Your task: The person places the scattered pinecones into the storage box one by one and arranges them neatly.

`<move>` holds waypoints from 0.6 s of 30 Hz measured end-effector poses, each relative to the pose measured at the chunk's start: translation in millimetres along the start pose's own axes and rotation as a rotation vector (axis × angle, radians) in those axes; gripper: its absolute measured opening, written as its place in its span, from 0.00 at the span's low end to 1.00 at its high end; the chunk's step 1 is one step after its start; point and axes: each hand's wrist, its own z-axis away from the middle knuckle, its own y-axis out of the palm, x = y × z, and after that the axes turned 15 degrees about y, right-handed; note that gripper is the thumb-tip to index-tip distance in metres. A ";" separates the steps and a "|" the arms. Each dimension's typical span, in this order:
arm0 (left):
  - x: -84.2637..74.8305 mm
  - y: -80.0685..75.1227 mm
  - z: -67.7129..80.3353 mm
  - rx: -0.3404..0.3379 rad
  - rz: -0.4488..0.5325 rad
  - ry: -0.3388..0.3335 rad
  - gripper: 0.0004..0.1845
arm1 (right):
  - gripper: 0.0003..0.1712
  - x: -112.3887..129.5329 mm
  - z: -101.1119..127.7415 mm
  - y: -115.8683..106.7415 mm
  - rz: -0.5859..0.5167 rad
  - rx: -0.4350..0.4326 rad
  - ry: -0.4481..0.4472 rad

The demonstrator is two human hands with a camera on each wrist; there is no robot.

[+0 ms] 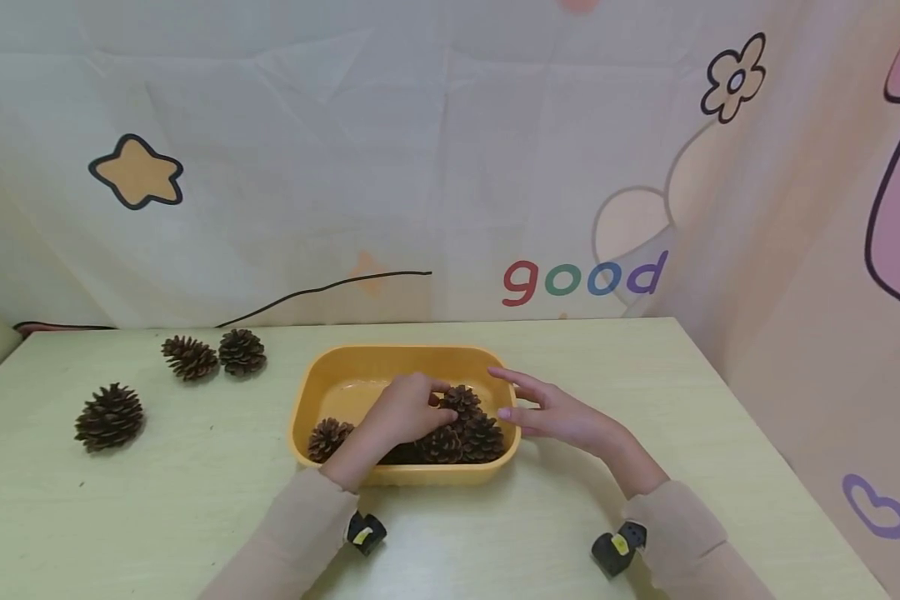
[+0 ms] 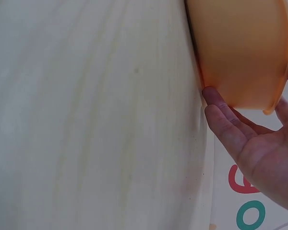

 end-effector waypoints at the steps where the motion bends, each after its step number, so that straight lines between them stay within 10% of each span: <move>1: -0.6 0.8 -0.7 -0.004 -0.001 -0.003 0.21 | 0.37 -0.6 -0.3 -0.2 -0.001 0.001 -0.005; 18: -11.8 19.4 -12.5 -0.072 -0.080 0.016 0.19 | 0.36 -1.9 1.1 -0.8 0.020 0.001 -0.022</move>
